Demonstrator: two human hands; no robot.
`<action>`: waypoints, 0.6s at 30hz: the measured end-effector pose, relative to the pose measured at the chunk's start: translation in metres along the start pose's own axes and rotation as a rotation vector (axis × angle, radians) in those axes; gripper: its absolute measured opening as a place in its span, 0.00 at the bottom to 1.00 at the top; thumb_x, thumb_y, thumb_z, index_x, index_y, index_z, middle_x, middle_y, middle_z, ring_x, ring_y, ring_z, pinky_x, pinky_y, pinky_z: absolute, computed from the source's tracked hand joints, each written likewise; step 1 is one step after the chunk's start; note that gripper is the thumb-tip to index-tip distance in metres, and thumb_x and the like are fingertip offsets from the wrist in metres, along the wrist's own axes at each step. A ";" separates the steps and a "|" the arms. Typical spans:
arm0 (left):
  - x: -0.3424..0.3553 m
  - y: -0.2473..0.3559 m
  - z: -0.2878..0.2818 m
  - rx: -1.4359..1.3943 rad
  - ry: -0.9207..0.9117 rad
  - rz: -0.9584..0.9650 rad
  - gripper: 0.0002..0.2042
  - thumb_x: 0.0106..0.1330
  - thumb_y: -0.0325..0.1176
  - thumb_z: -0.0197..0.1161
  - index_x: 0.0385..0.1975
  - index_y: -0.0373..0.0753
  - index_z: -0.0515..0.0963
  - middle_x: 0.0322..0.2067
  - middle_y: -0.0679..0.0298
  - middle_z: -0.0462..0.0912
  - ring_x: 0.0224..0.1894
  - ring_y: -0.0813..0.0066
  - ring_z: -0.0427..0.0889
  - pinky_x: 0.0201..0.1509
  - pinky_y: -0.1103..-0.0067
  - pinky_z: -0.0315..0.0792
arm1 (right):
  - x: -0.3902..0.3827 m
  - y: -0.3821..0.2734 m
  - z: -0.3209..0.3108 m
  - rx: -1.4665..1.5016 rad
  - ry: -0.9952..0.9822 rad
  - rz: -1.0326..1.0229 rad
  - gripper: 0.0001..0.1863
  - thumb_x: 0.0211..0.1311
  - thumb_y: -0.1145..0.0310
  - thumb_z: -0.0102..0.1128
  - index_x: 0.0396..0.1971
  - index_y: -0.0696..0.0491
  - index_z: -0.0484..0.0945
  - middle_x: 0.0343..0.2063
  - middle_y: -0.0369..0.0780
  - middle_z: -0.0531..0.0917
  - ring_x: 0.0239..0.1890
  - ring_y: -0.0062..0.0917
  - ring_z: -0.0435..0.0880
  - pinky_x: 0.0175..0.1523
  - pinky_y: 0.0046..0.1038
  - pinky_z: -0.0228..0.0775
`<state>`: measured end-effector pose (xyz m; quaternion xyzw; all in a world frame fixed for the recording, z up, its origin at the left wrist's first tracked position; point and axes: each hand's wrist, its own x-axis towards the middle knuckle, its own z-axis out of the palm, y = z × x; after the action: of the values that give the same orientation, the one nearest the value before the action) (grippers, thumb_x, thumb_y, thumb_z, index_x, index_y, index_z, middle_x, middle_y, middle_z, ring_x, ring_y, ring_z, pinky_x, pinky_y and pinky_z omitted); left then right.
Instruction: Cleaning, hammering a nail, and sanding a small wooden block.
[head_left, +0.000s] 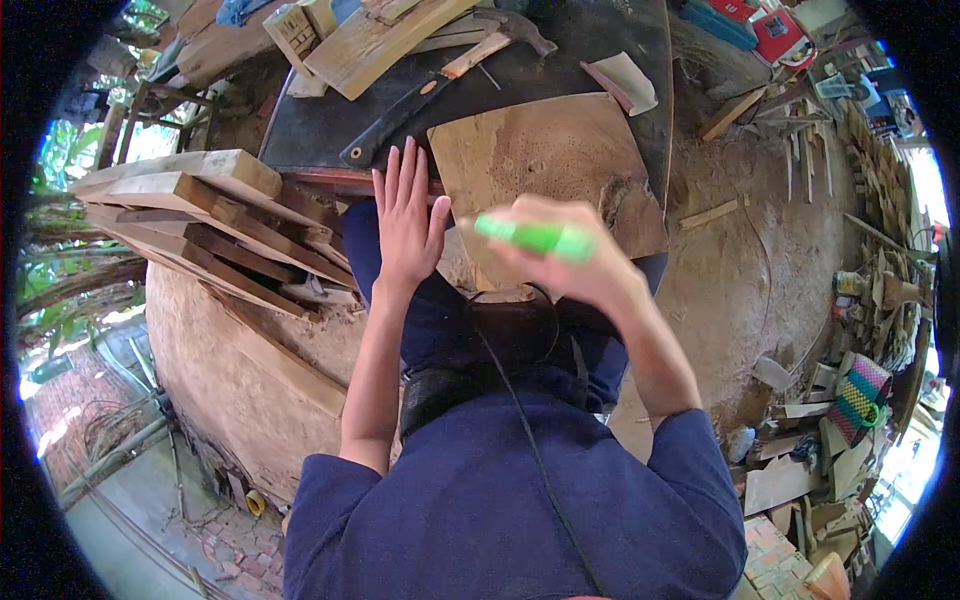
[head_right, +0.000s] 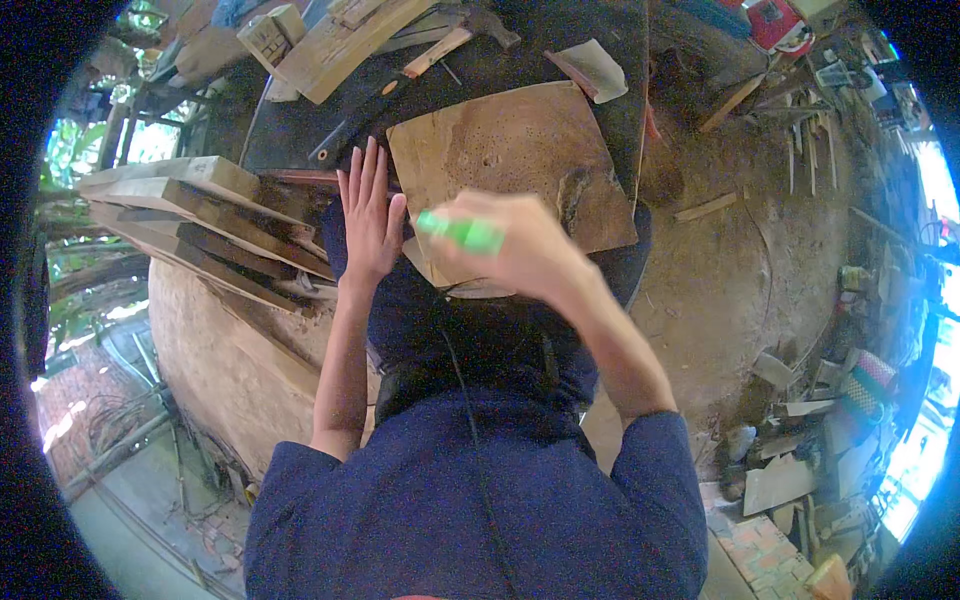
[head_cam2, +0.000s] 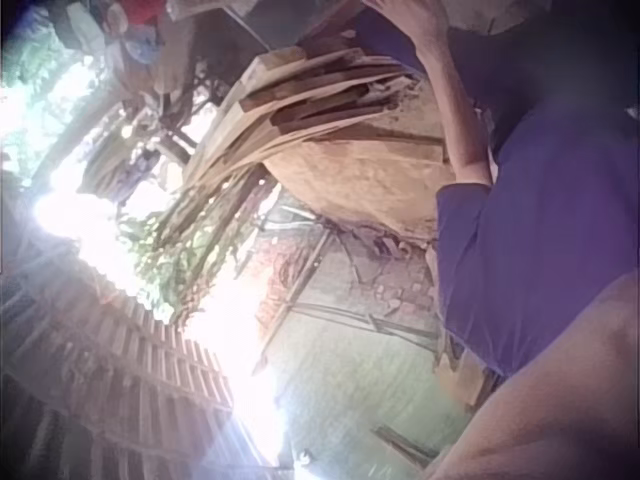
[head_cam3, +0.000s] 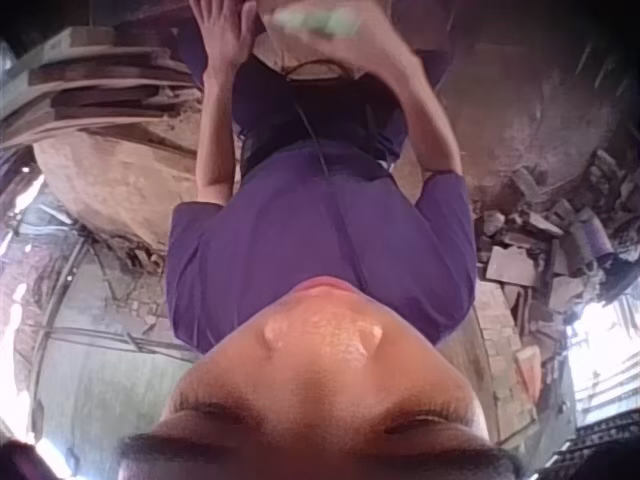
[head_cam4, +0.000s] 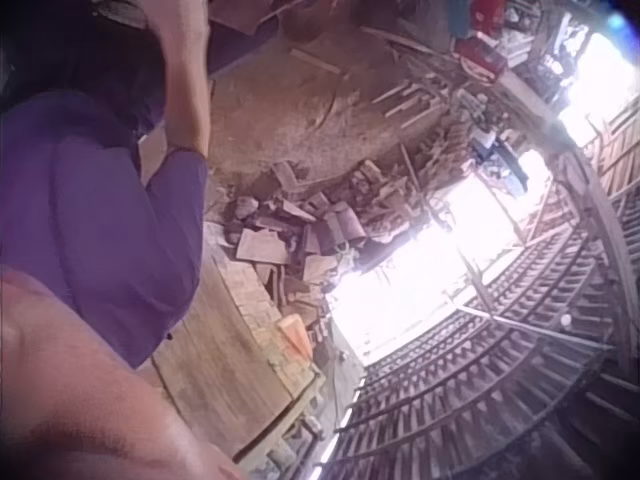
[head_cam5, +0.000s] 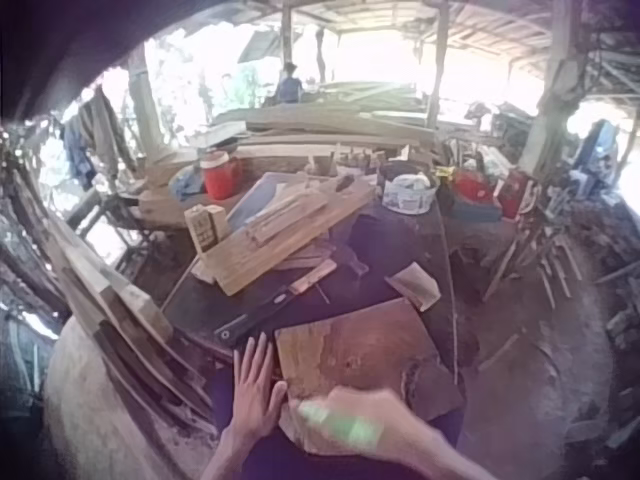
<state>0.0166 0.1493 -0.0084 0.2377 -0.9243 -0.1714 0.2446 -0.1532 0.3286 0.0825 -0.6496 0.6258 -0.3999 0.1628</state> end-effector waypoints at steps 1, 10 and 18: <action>-0.003 -0.002 -0.004 0.010 -0.004 0.002 0.33 0.80 0.48 0.46 0.76 0.31 0.57 0.79 0.52 0.52 0.82 0.50 0.46 0.82 0.55 0.36 | 0.010 0.003 -0.012 -0.024 0.073 0.137 0.13 0.68 0.63 0.65 0.49 0.47 0.86 0.38 0.38 0.87 0.38 0.34 0.88 0.41 0.34 0.82; -0.004 -0.007 -0.006 0.024 -0.040 0.029 0.31 0.78 0.42 0.45 0.76 0.30 0.57 0.79 0.50 0.51 0.82 0.52 0.45 0.83 0.56 0.34 | 0.068 0.013 -0.021 -0.282 -0.057 0.296 0.17 0.72 0.52 0.58 0.38 0.53 0.84 0.35 0.45 0.87 0.33 0.41 0.88 0.39 0.42 0.81; -0.002 -0.008 -0.001 0.044 -0.007 0.100 0.33 0.71 0.34 0.51 0.76 0.31 0.57 0.78 0.50 0.53 0.81 0.51 0.48 0.83 0.55 0.36 | 0.082 0.046 -0.005 -0.372 0.099 0.145 0.20 0.74 0.49 0.57 0.34 0.52 0.84 0.29 0.44 0.86 0.33 0.40 0.88 0.36 0.39 0.78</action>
<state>0.0210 0.1436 -0.0115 0.1960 -0.9394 -0.1396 0.2441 -0.1966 0.2449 0.0787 -0.6013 0.7412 -0.2961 0.0372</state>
